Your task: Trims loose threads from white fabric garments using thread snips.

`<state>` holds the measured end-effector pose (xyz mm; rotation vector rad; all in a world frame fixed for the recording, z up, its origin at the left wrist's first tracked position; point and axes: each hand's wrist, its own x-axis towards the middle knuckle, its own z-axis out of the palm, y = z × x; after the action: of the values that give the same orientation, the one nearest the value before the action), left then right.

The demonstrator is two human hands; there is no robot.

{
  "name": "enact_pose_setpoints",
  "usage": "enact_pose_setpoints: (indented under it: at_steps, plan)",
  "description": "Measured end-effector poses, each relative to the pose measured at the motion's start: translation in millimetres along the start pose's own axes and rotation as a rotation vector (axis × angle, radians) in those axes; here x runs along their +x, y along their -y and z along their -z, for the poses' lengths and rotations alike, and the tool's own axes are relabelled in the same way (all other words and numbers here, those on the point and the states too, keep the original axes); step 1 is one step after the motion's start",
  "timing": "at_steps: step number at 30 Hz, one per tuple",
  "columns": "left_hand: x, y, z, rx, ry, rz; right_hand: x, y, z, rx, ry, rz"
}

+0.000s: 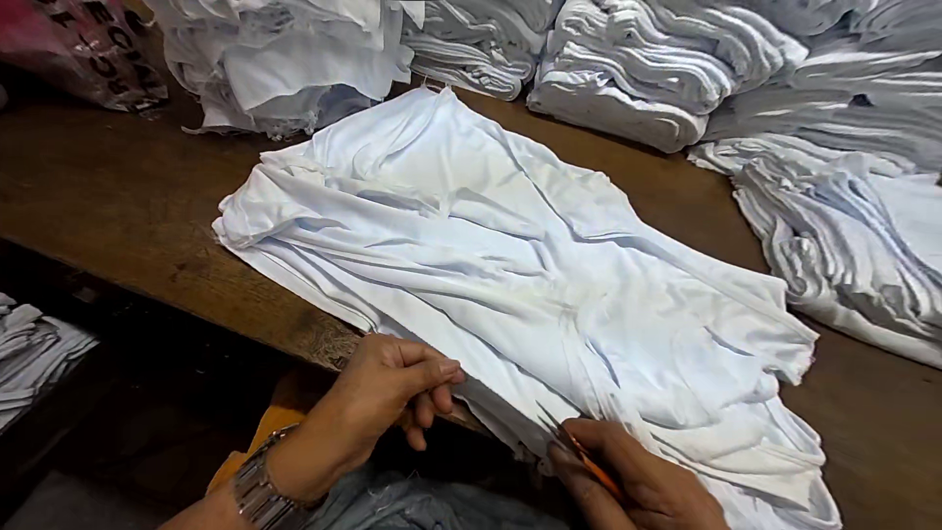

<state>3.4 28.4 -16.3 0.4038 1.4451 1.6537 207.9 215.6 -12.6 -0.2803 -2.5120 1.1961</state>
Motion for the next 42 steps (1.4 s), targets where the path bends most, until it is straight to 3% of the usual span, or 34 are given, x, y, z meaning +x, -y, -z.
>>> enact_pose_setpoints:
  at_steps: [3, 7, 13, 22, 27, 30, 33, 38, 42]
  plan:
    - [-9, 6, 7, 0.183, -0.041, -0.099, -7, 12, -20, 0.322, 0.066, -0.220]
    - [-24, 21, 16, 0.177, -0.056, -0.177, 0, 12, -58, 0.715, 0.108, -0.441]
    - [-30, 33, 18, 0.141, -0.046, -0.206, 20, 21, -79, 0.755, 0.127, -0.544]
    - [-29, 34, 19, 0.147, -0.019, -0.216, 25, 27, -83, 0.717, 0.075, -0.555]
    - [-30, 36, 20, 0.136, 0.003, -0.199, 28, 28, -86, 0.633, 0.082, -0.546]
    - [-35, 39, 23, 0.200, 0.096, -0.202, 20, 29, -73, 0.529, 0.059, -0.417]
    - [-43, 44, 23, 0.289, 0.255, -0.212, 8, 26, -40, 0.195, -0.080, -0.169]
    - [-47, 66, 2, 0.446, 0.397, -0.215, -1, 8, -35, -0.423, -0.143, -0.042]
    - [-44, 82, -12, 0.554, 0.414, -0.320, 3, -8, -43, -0.360, -0.199, 0.025]
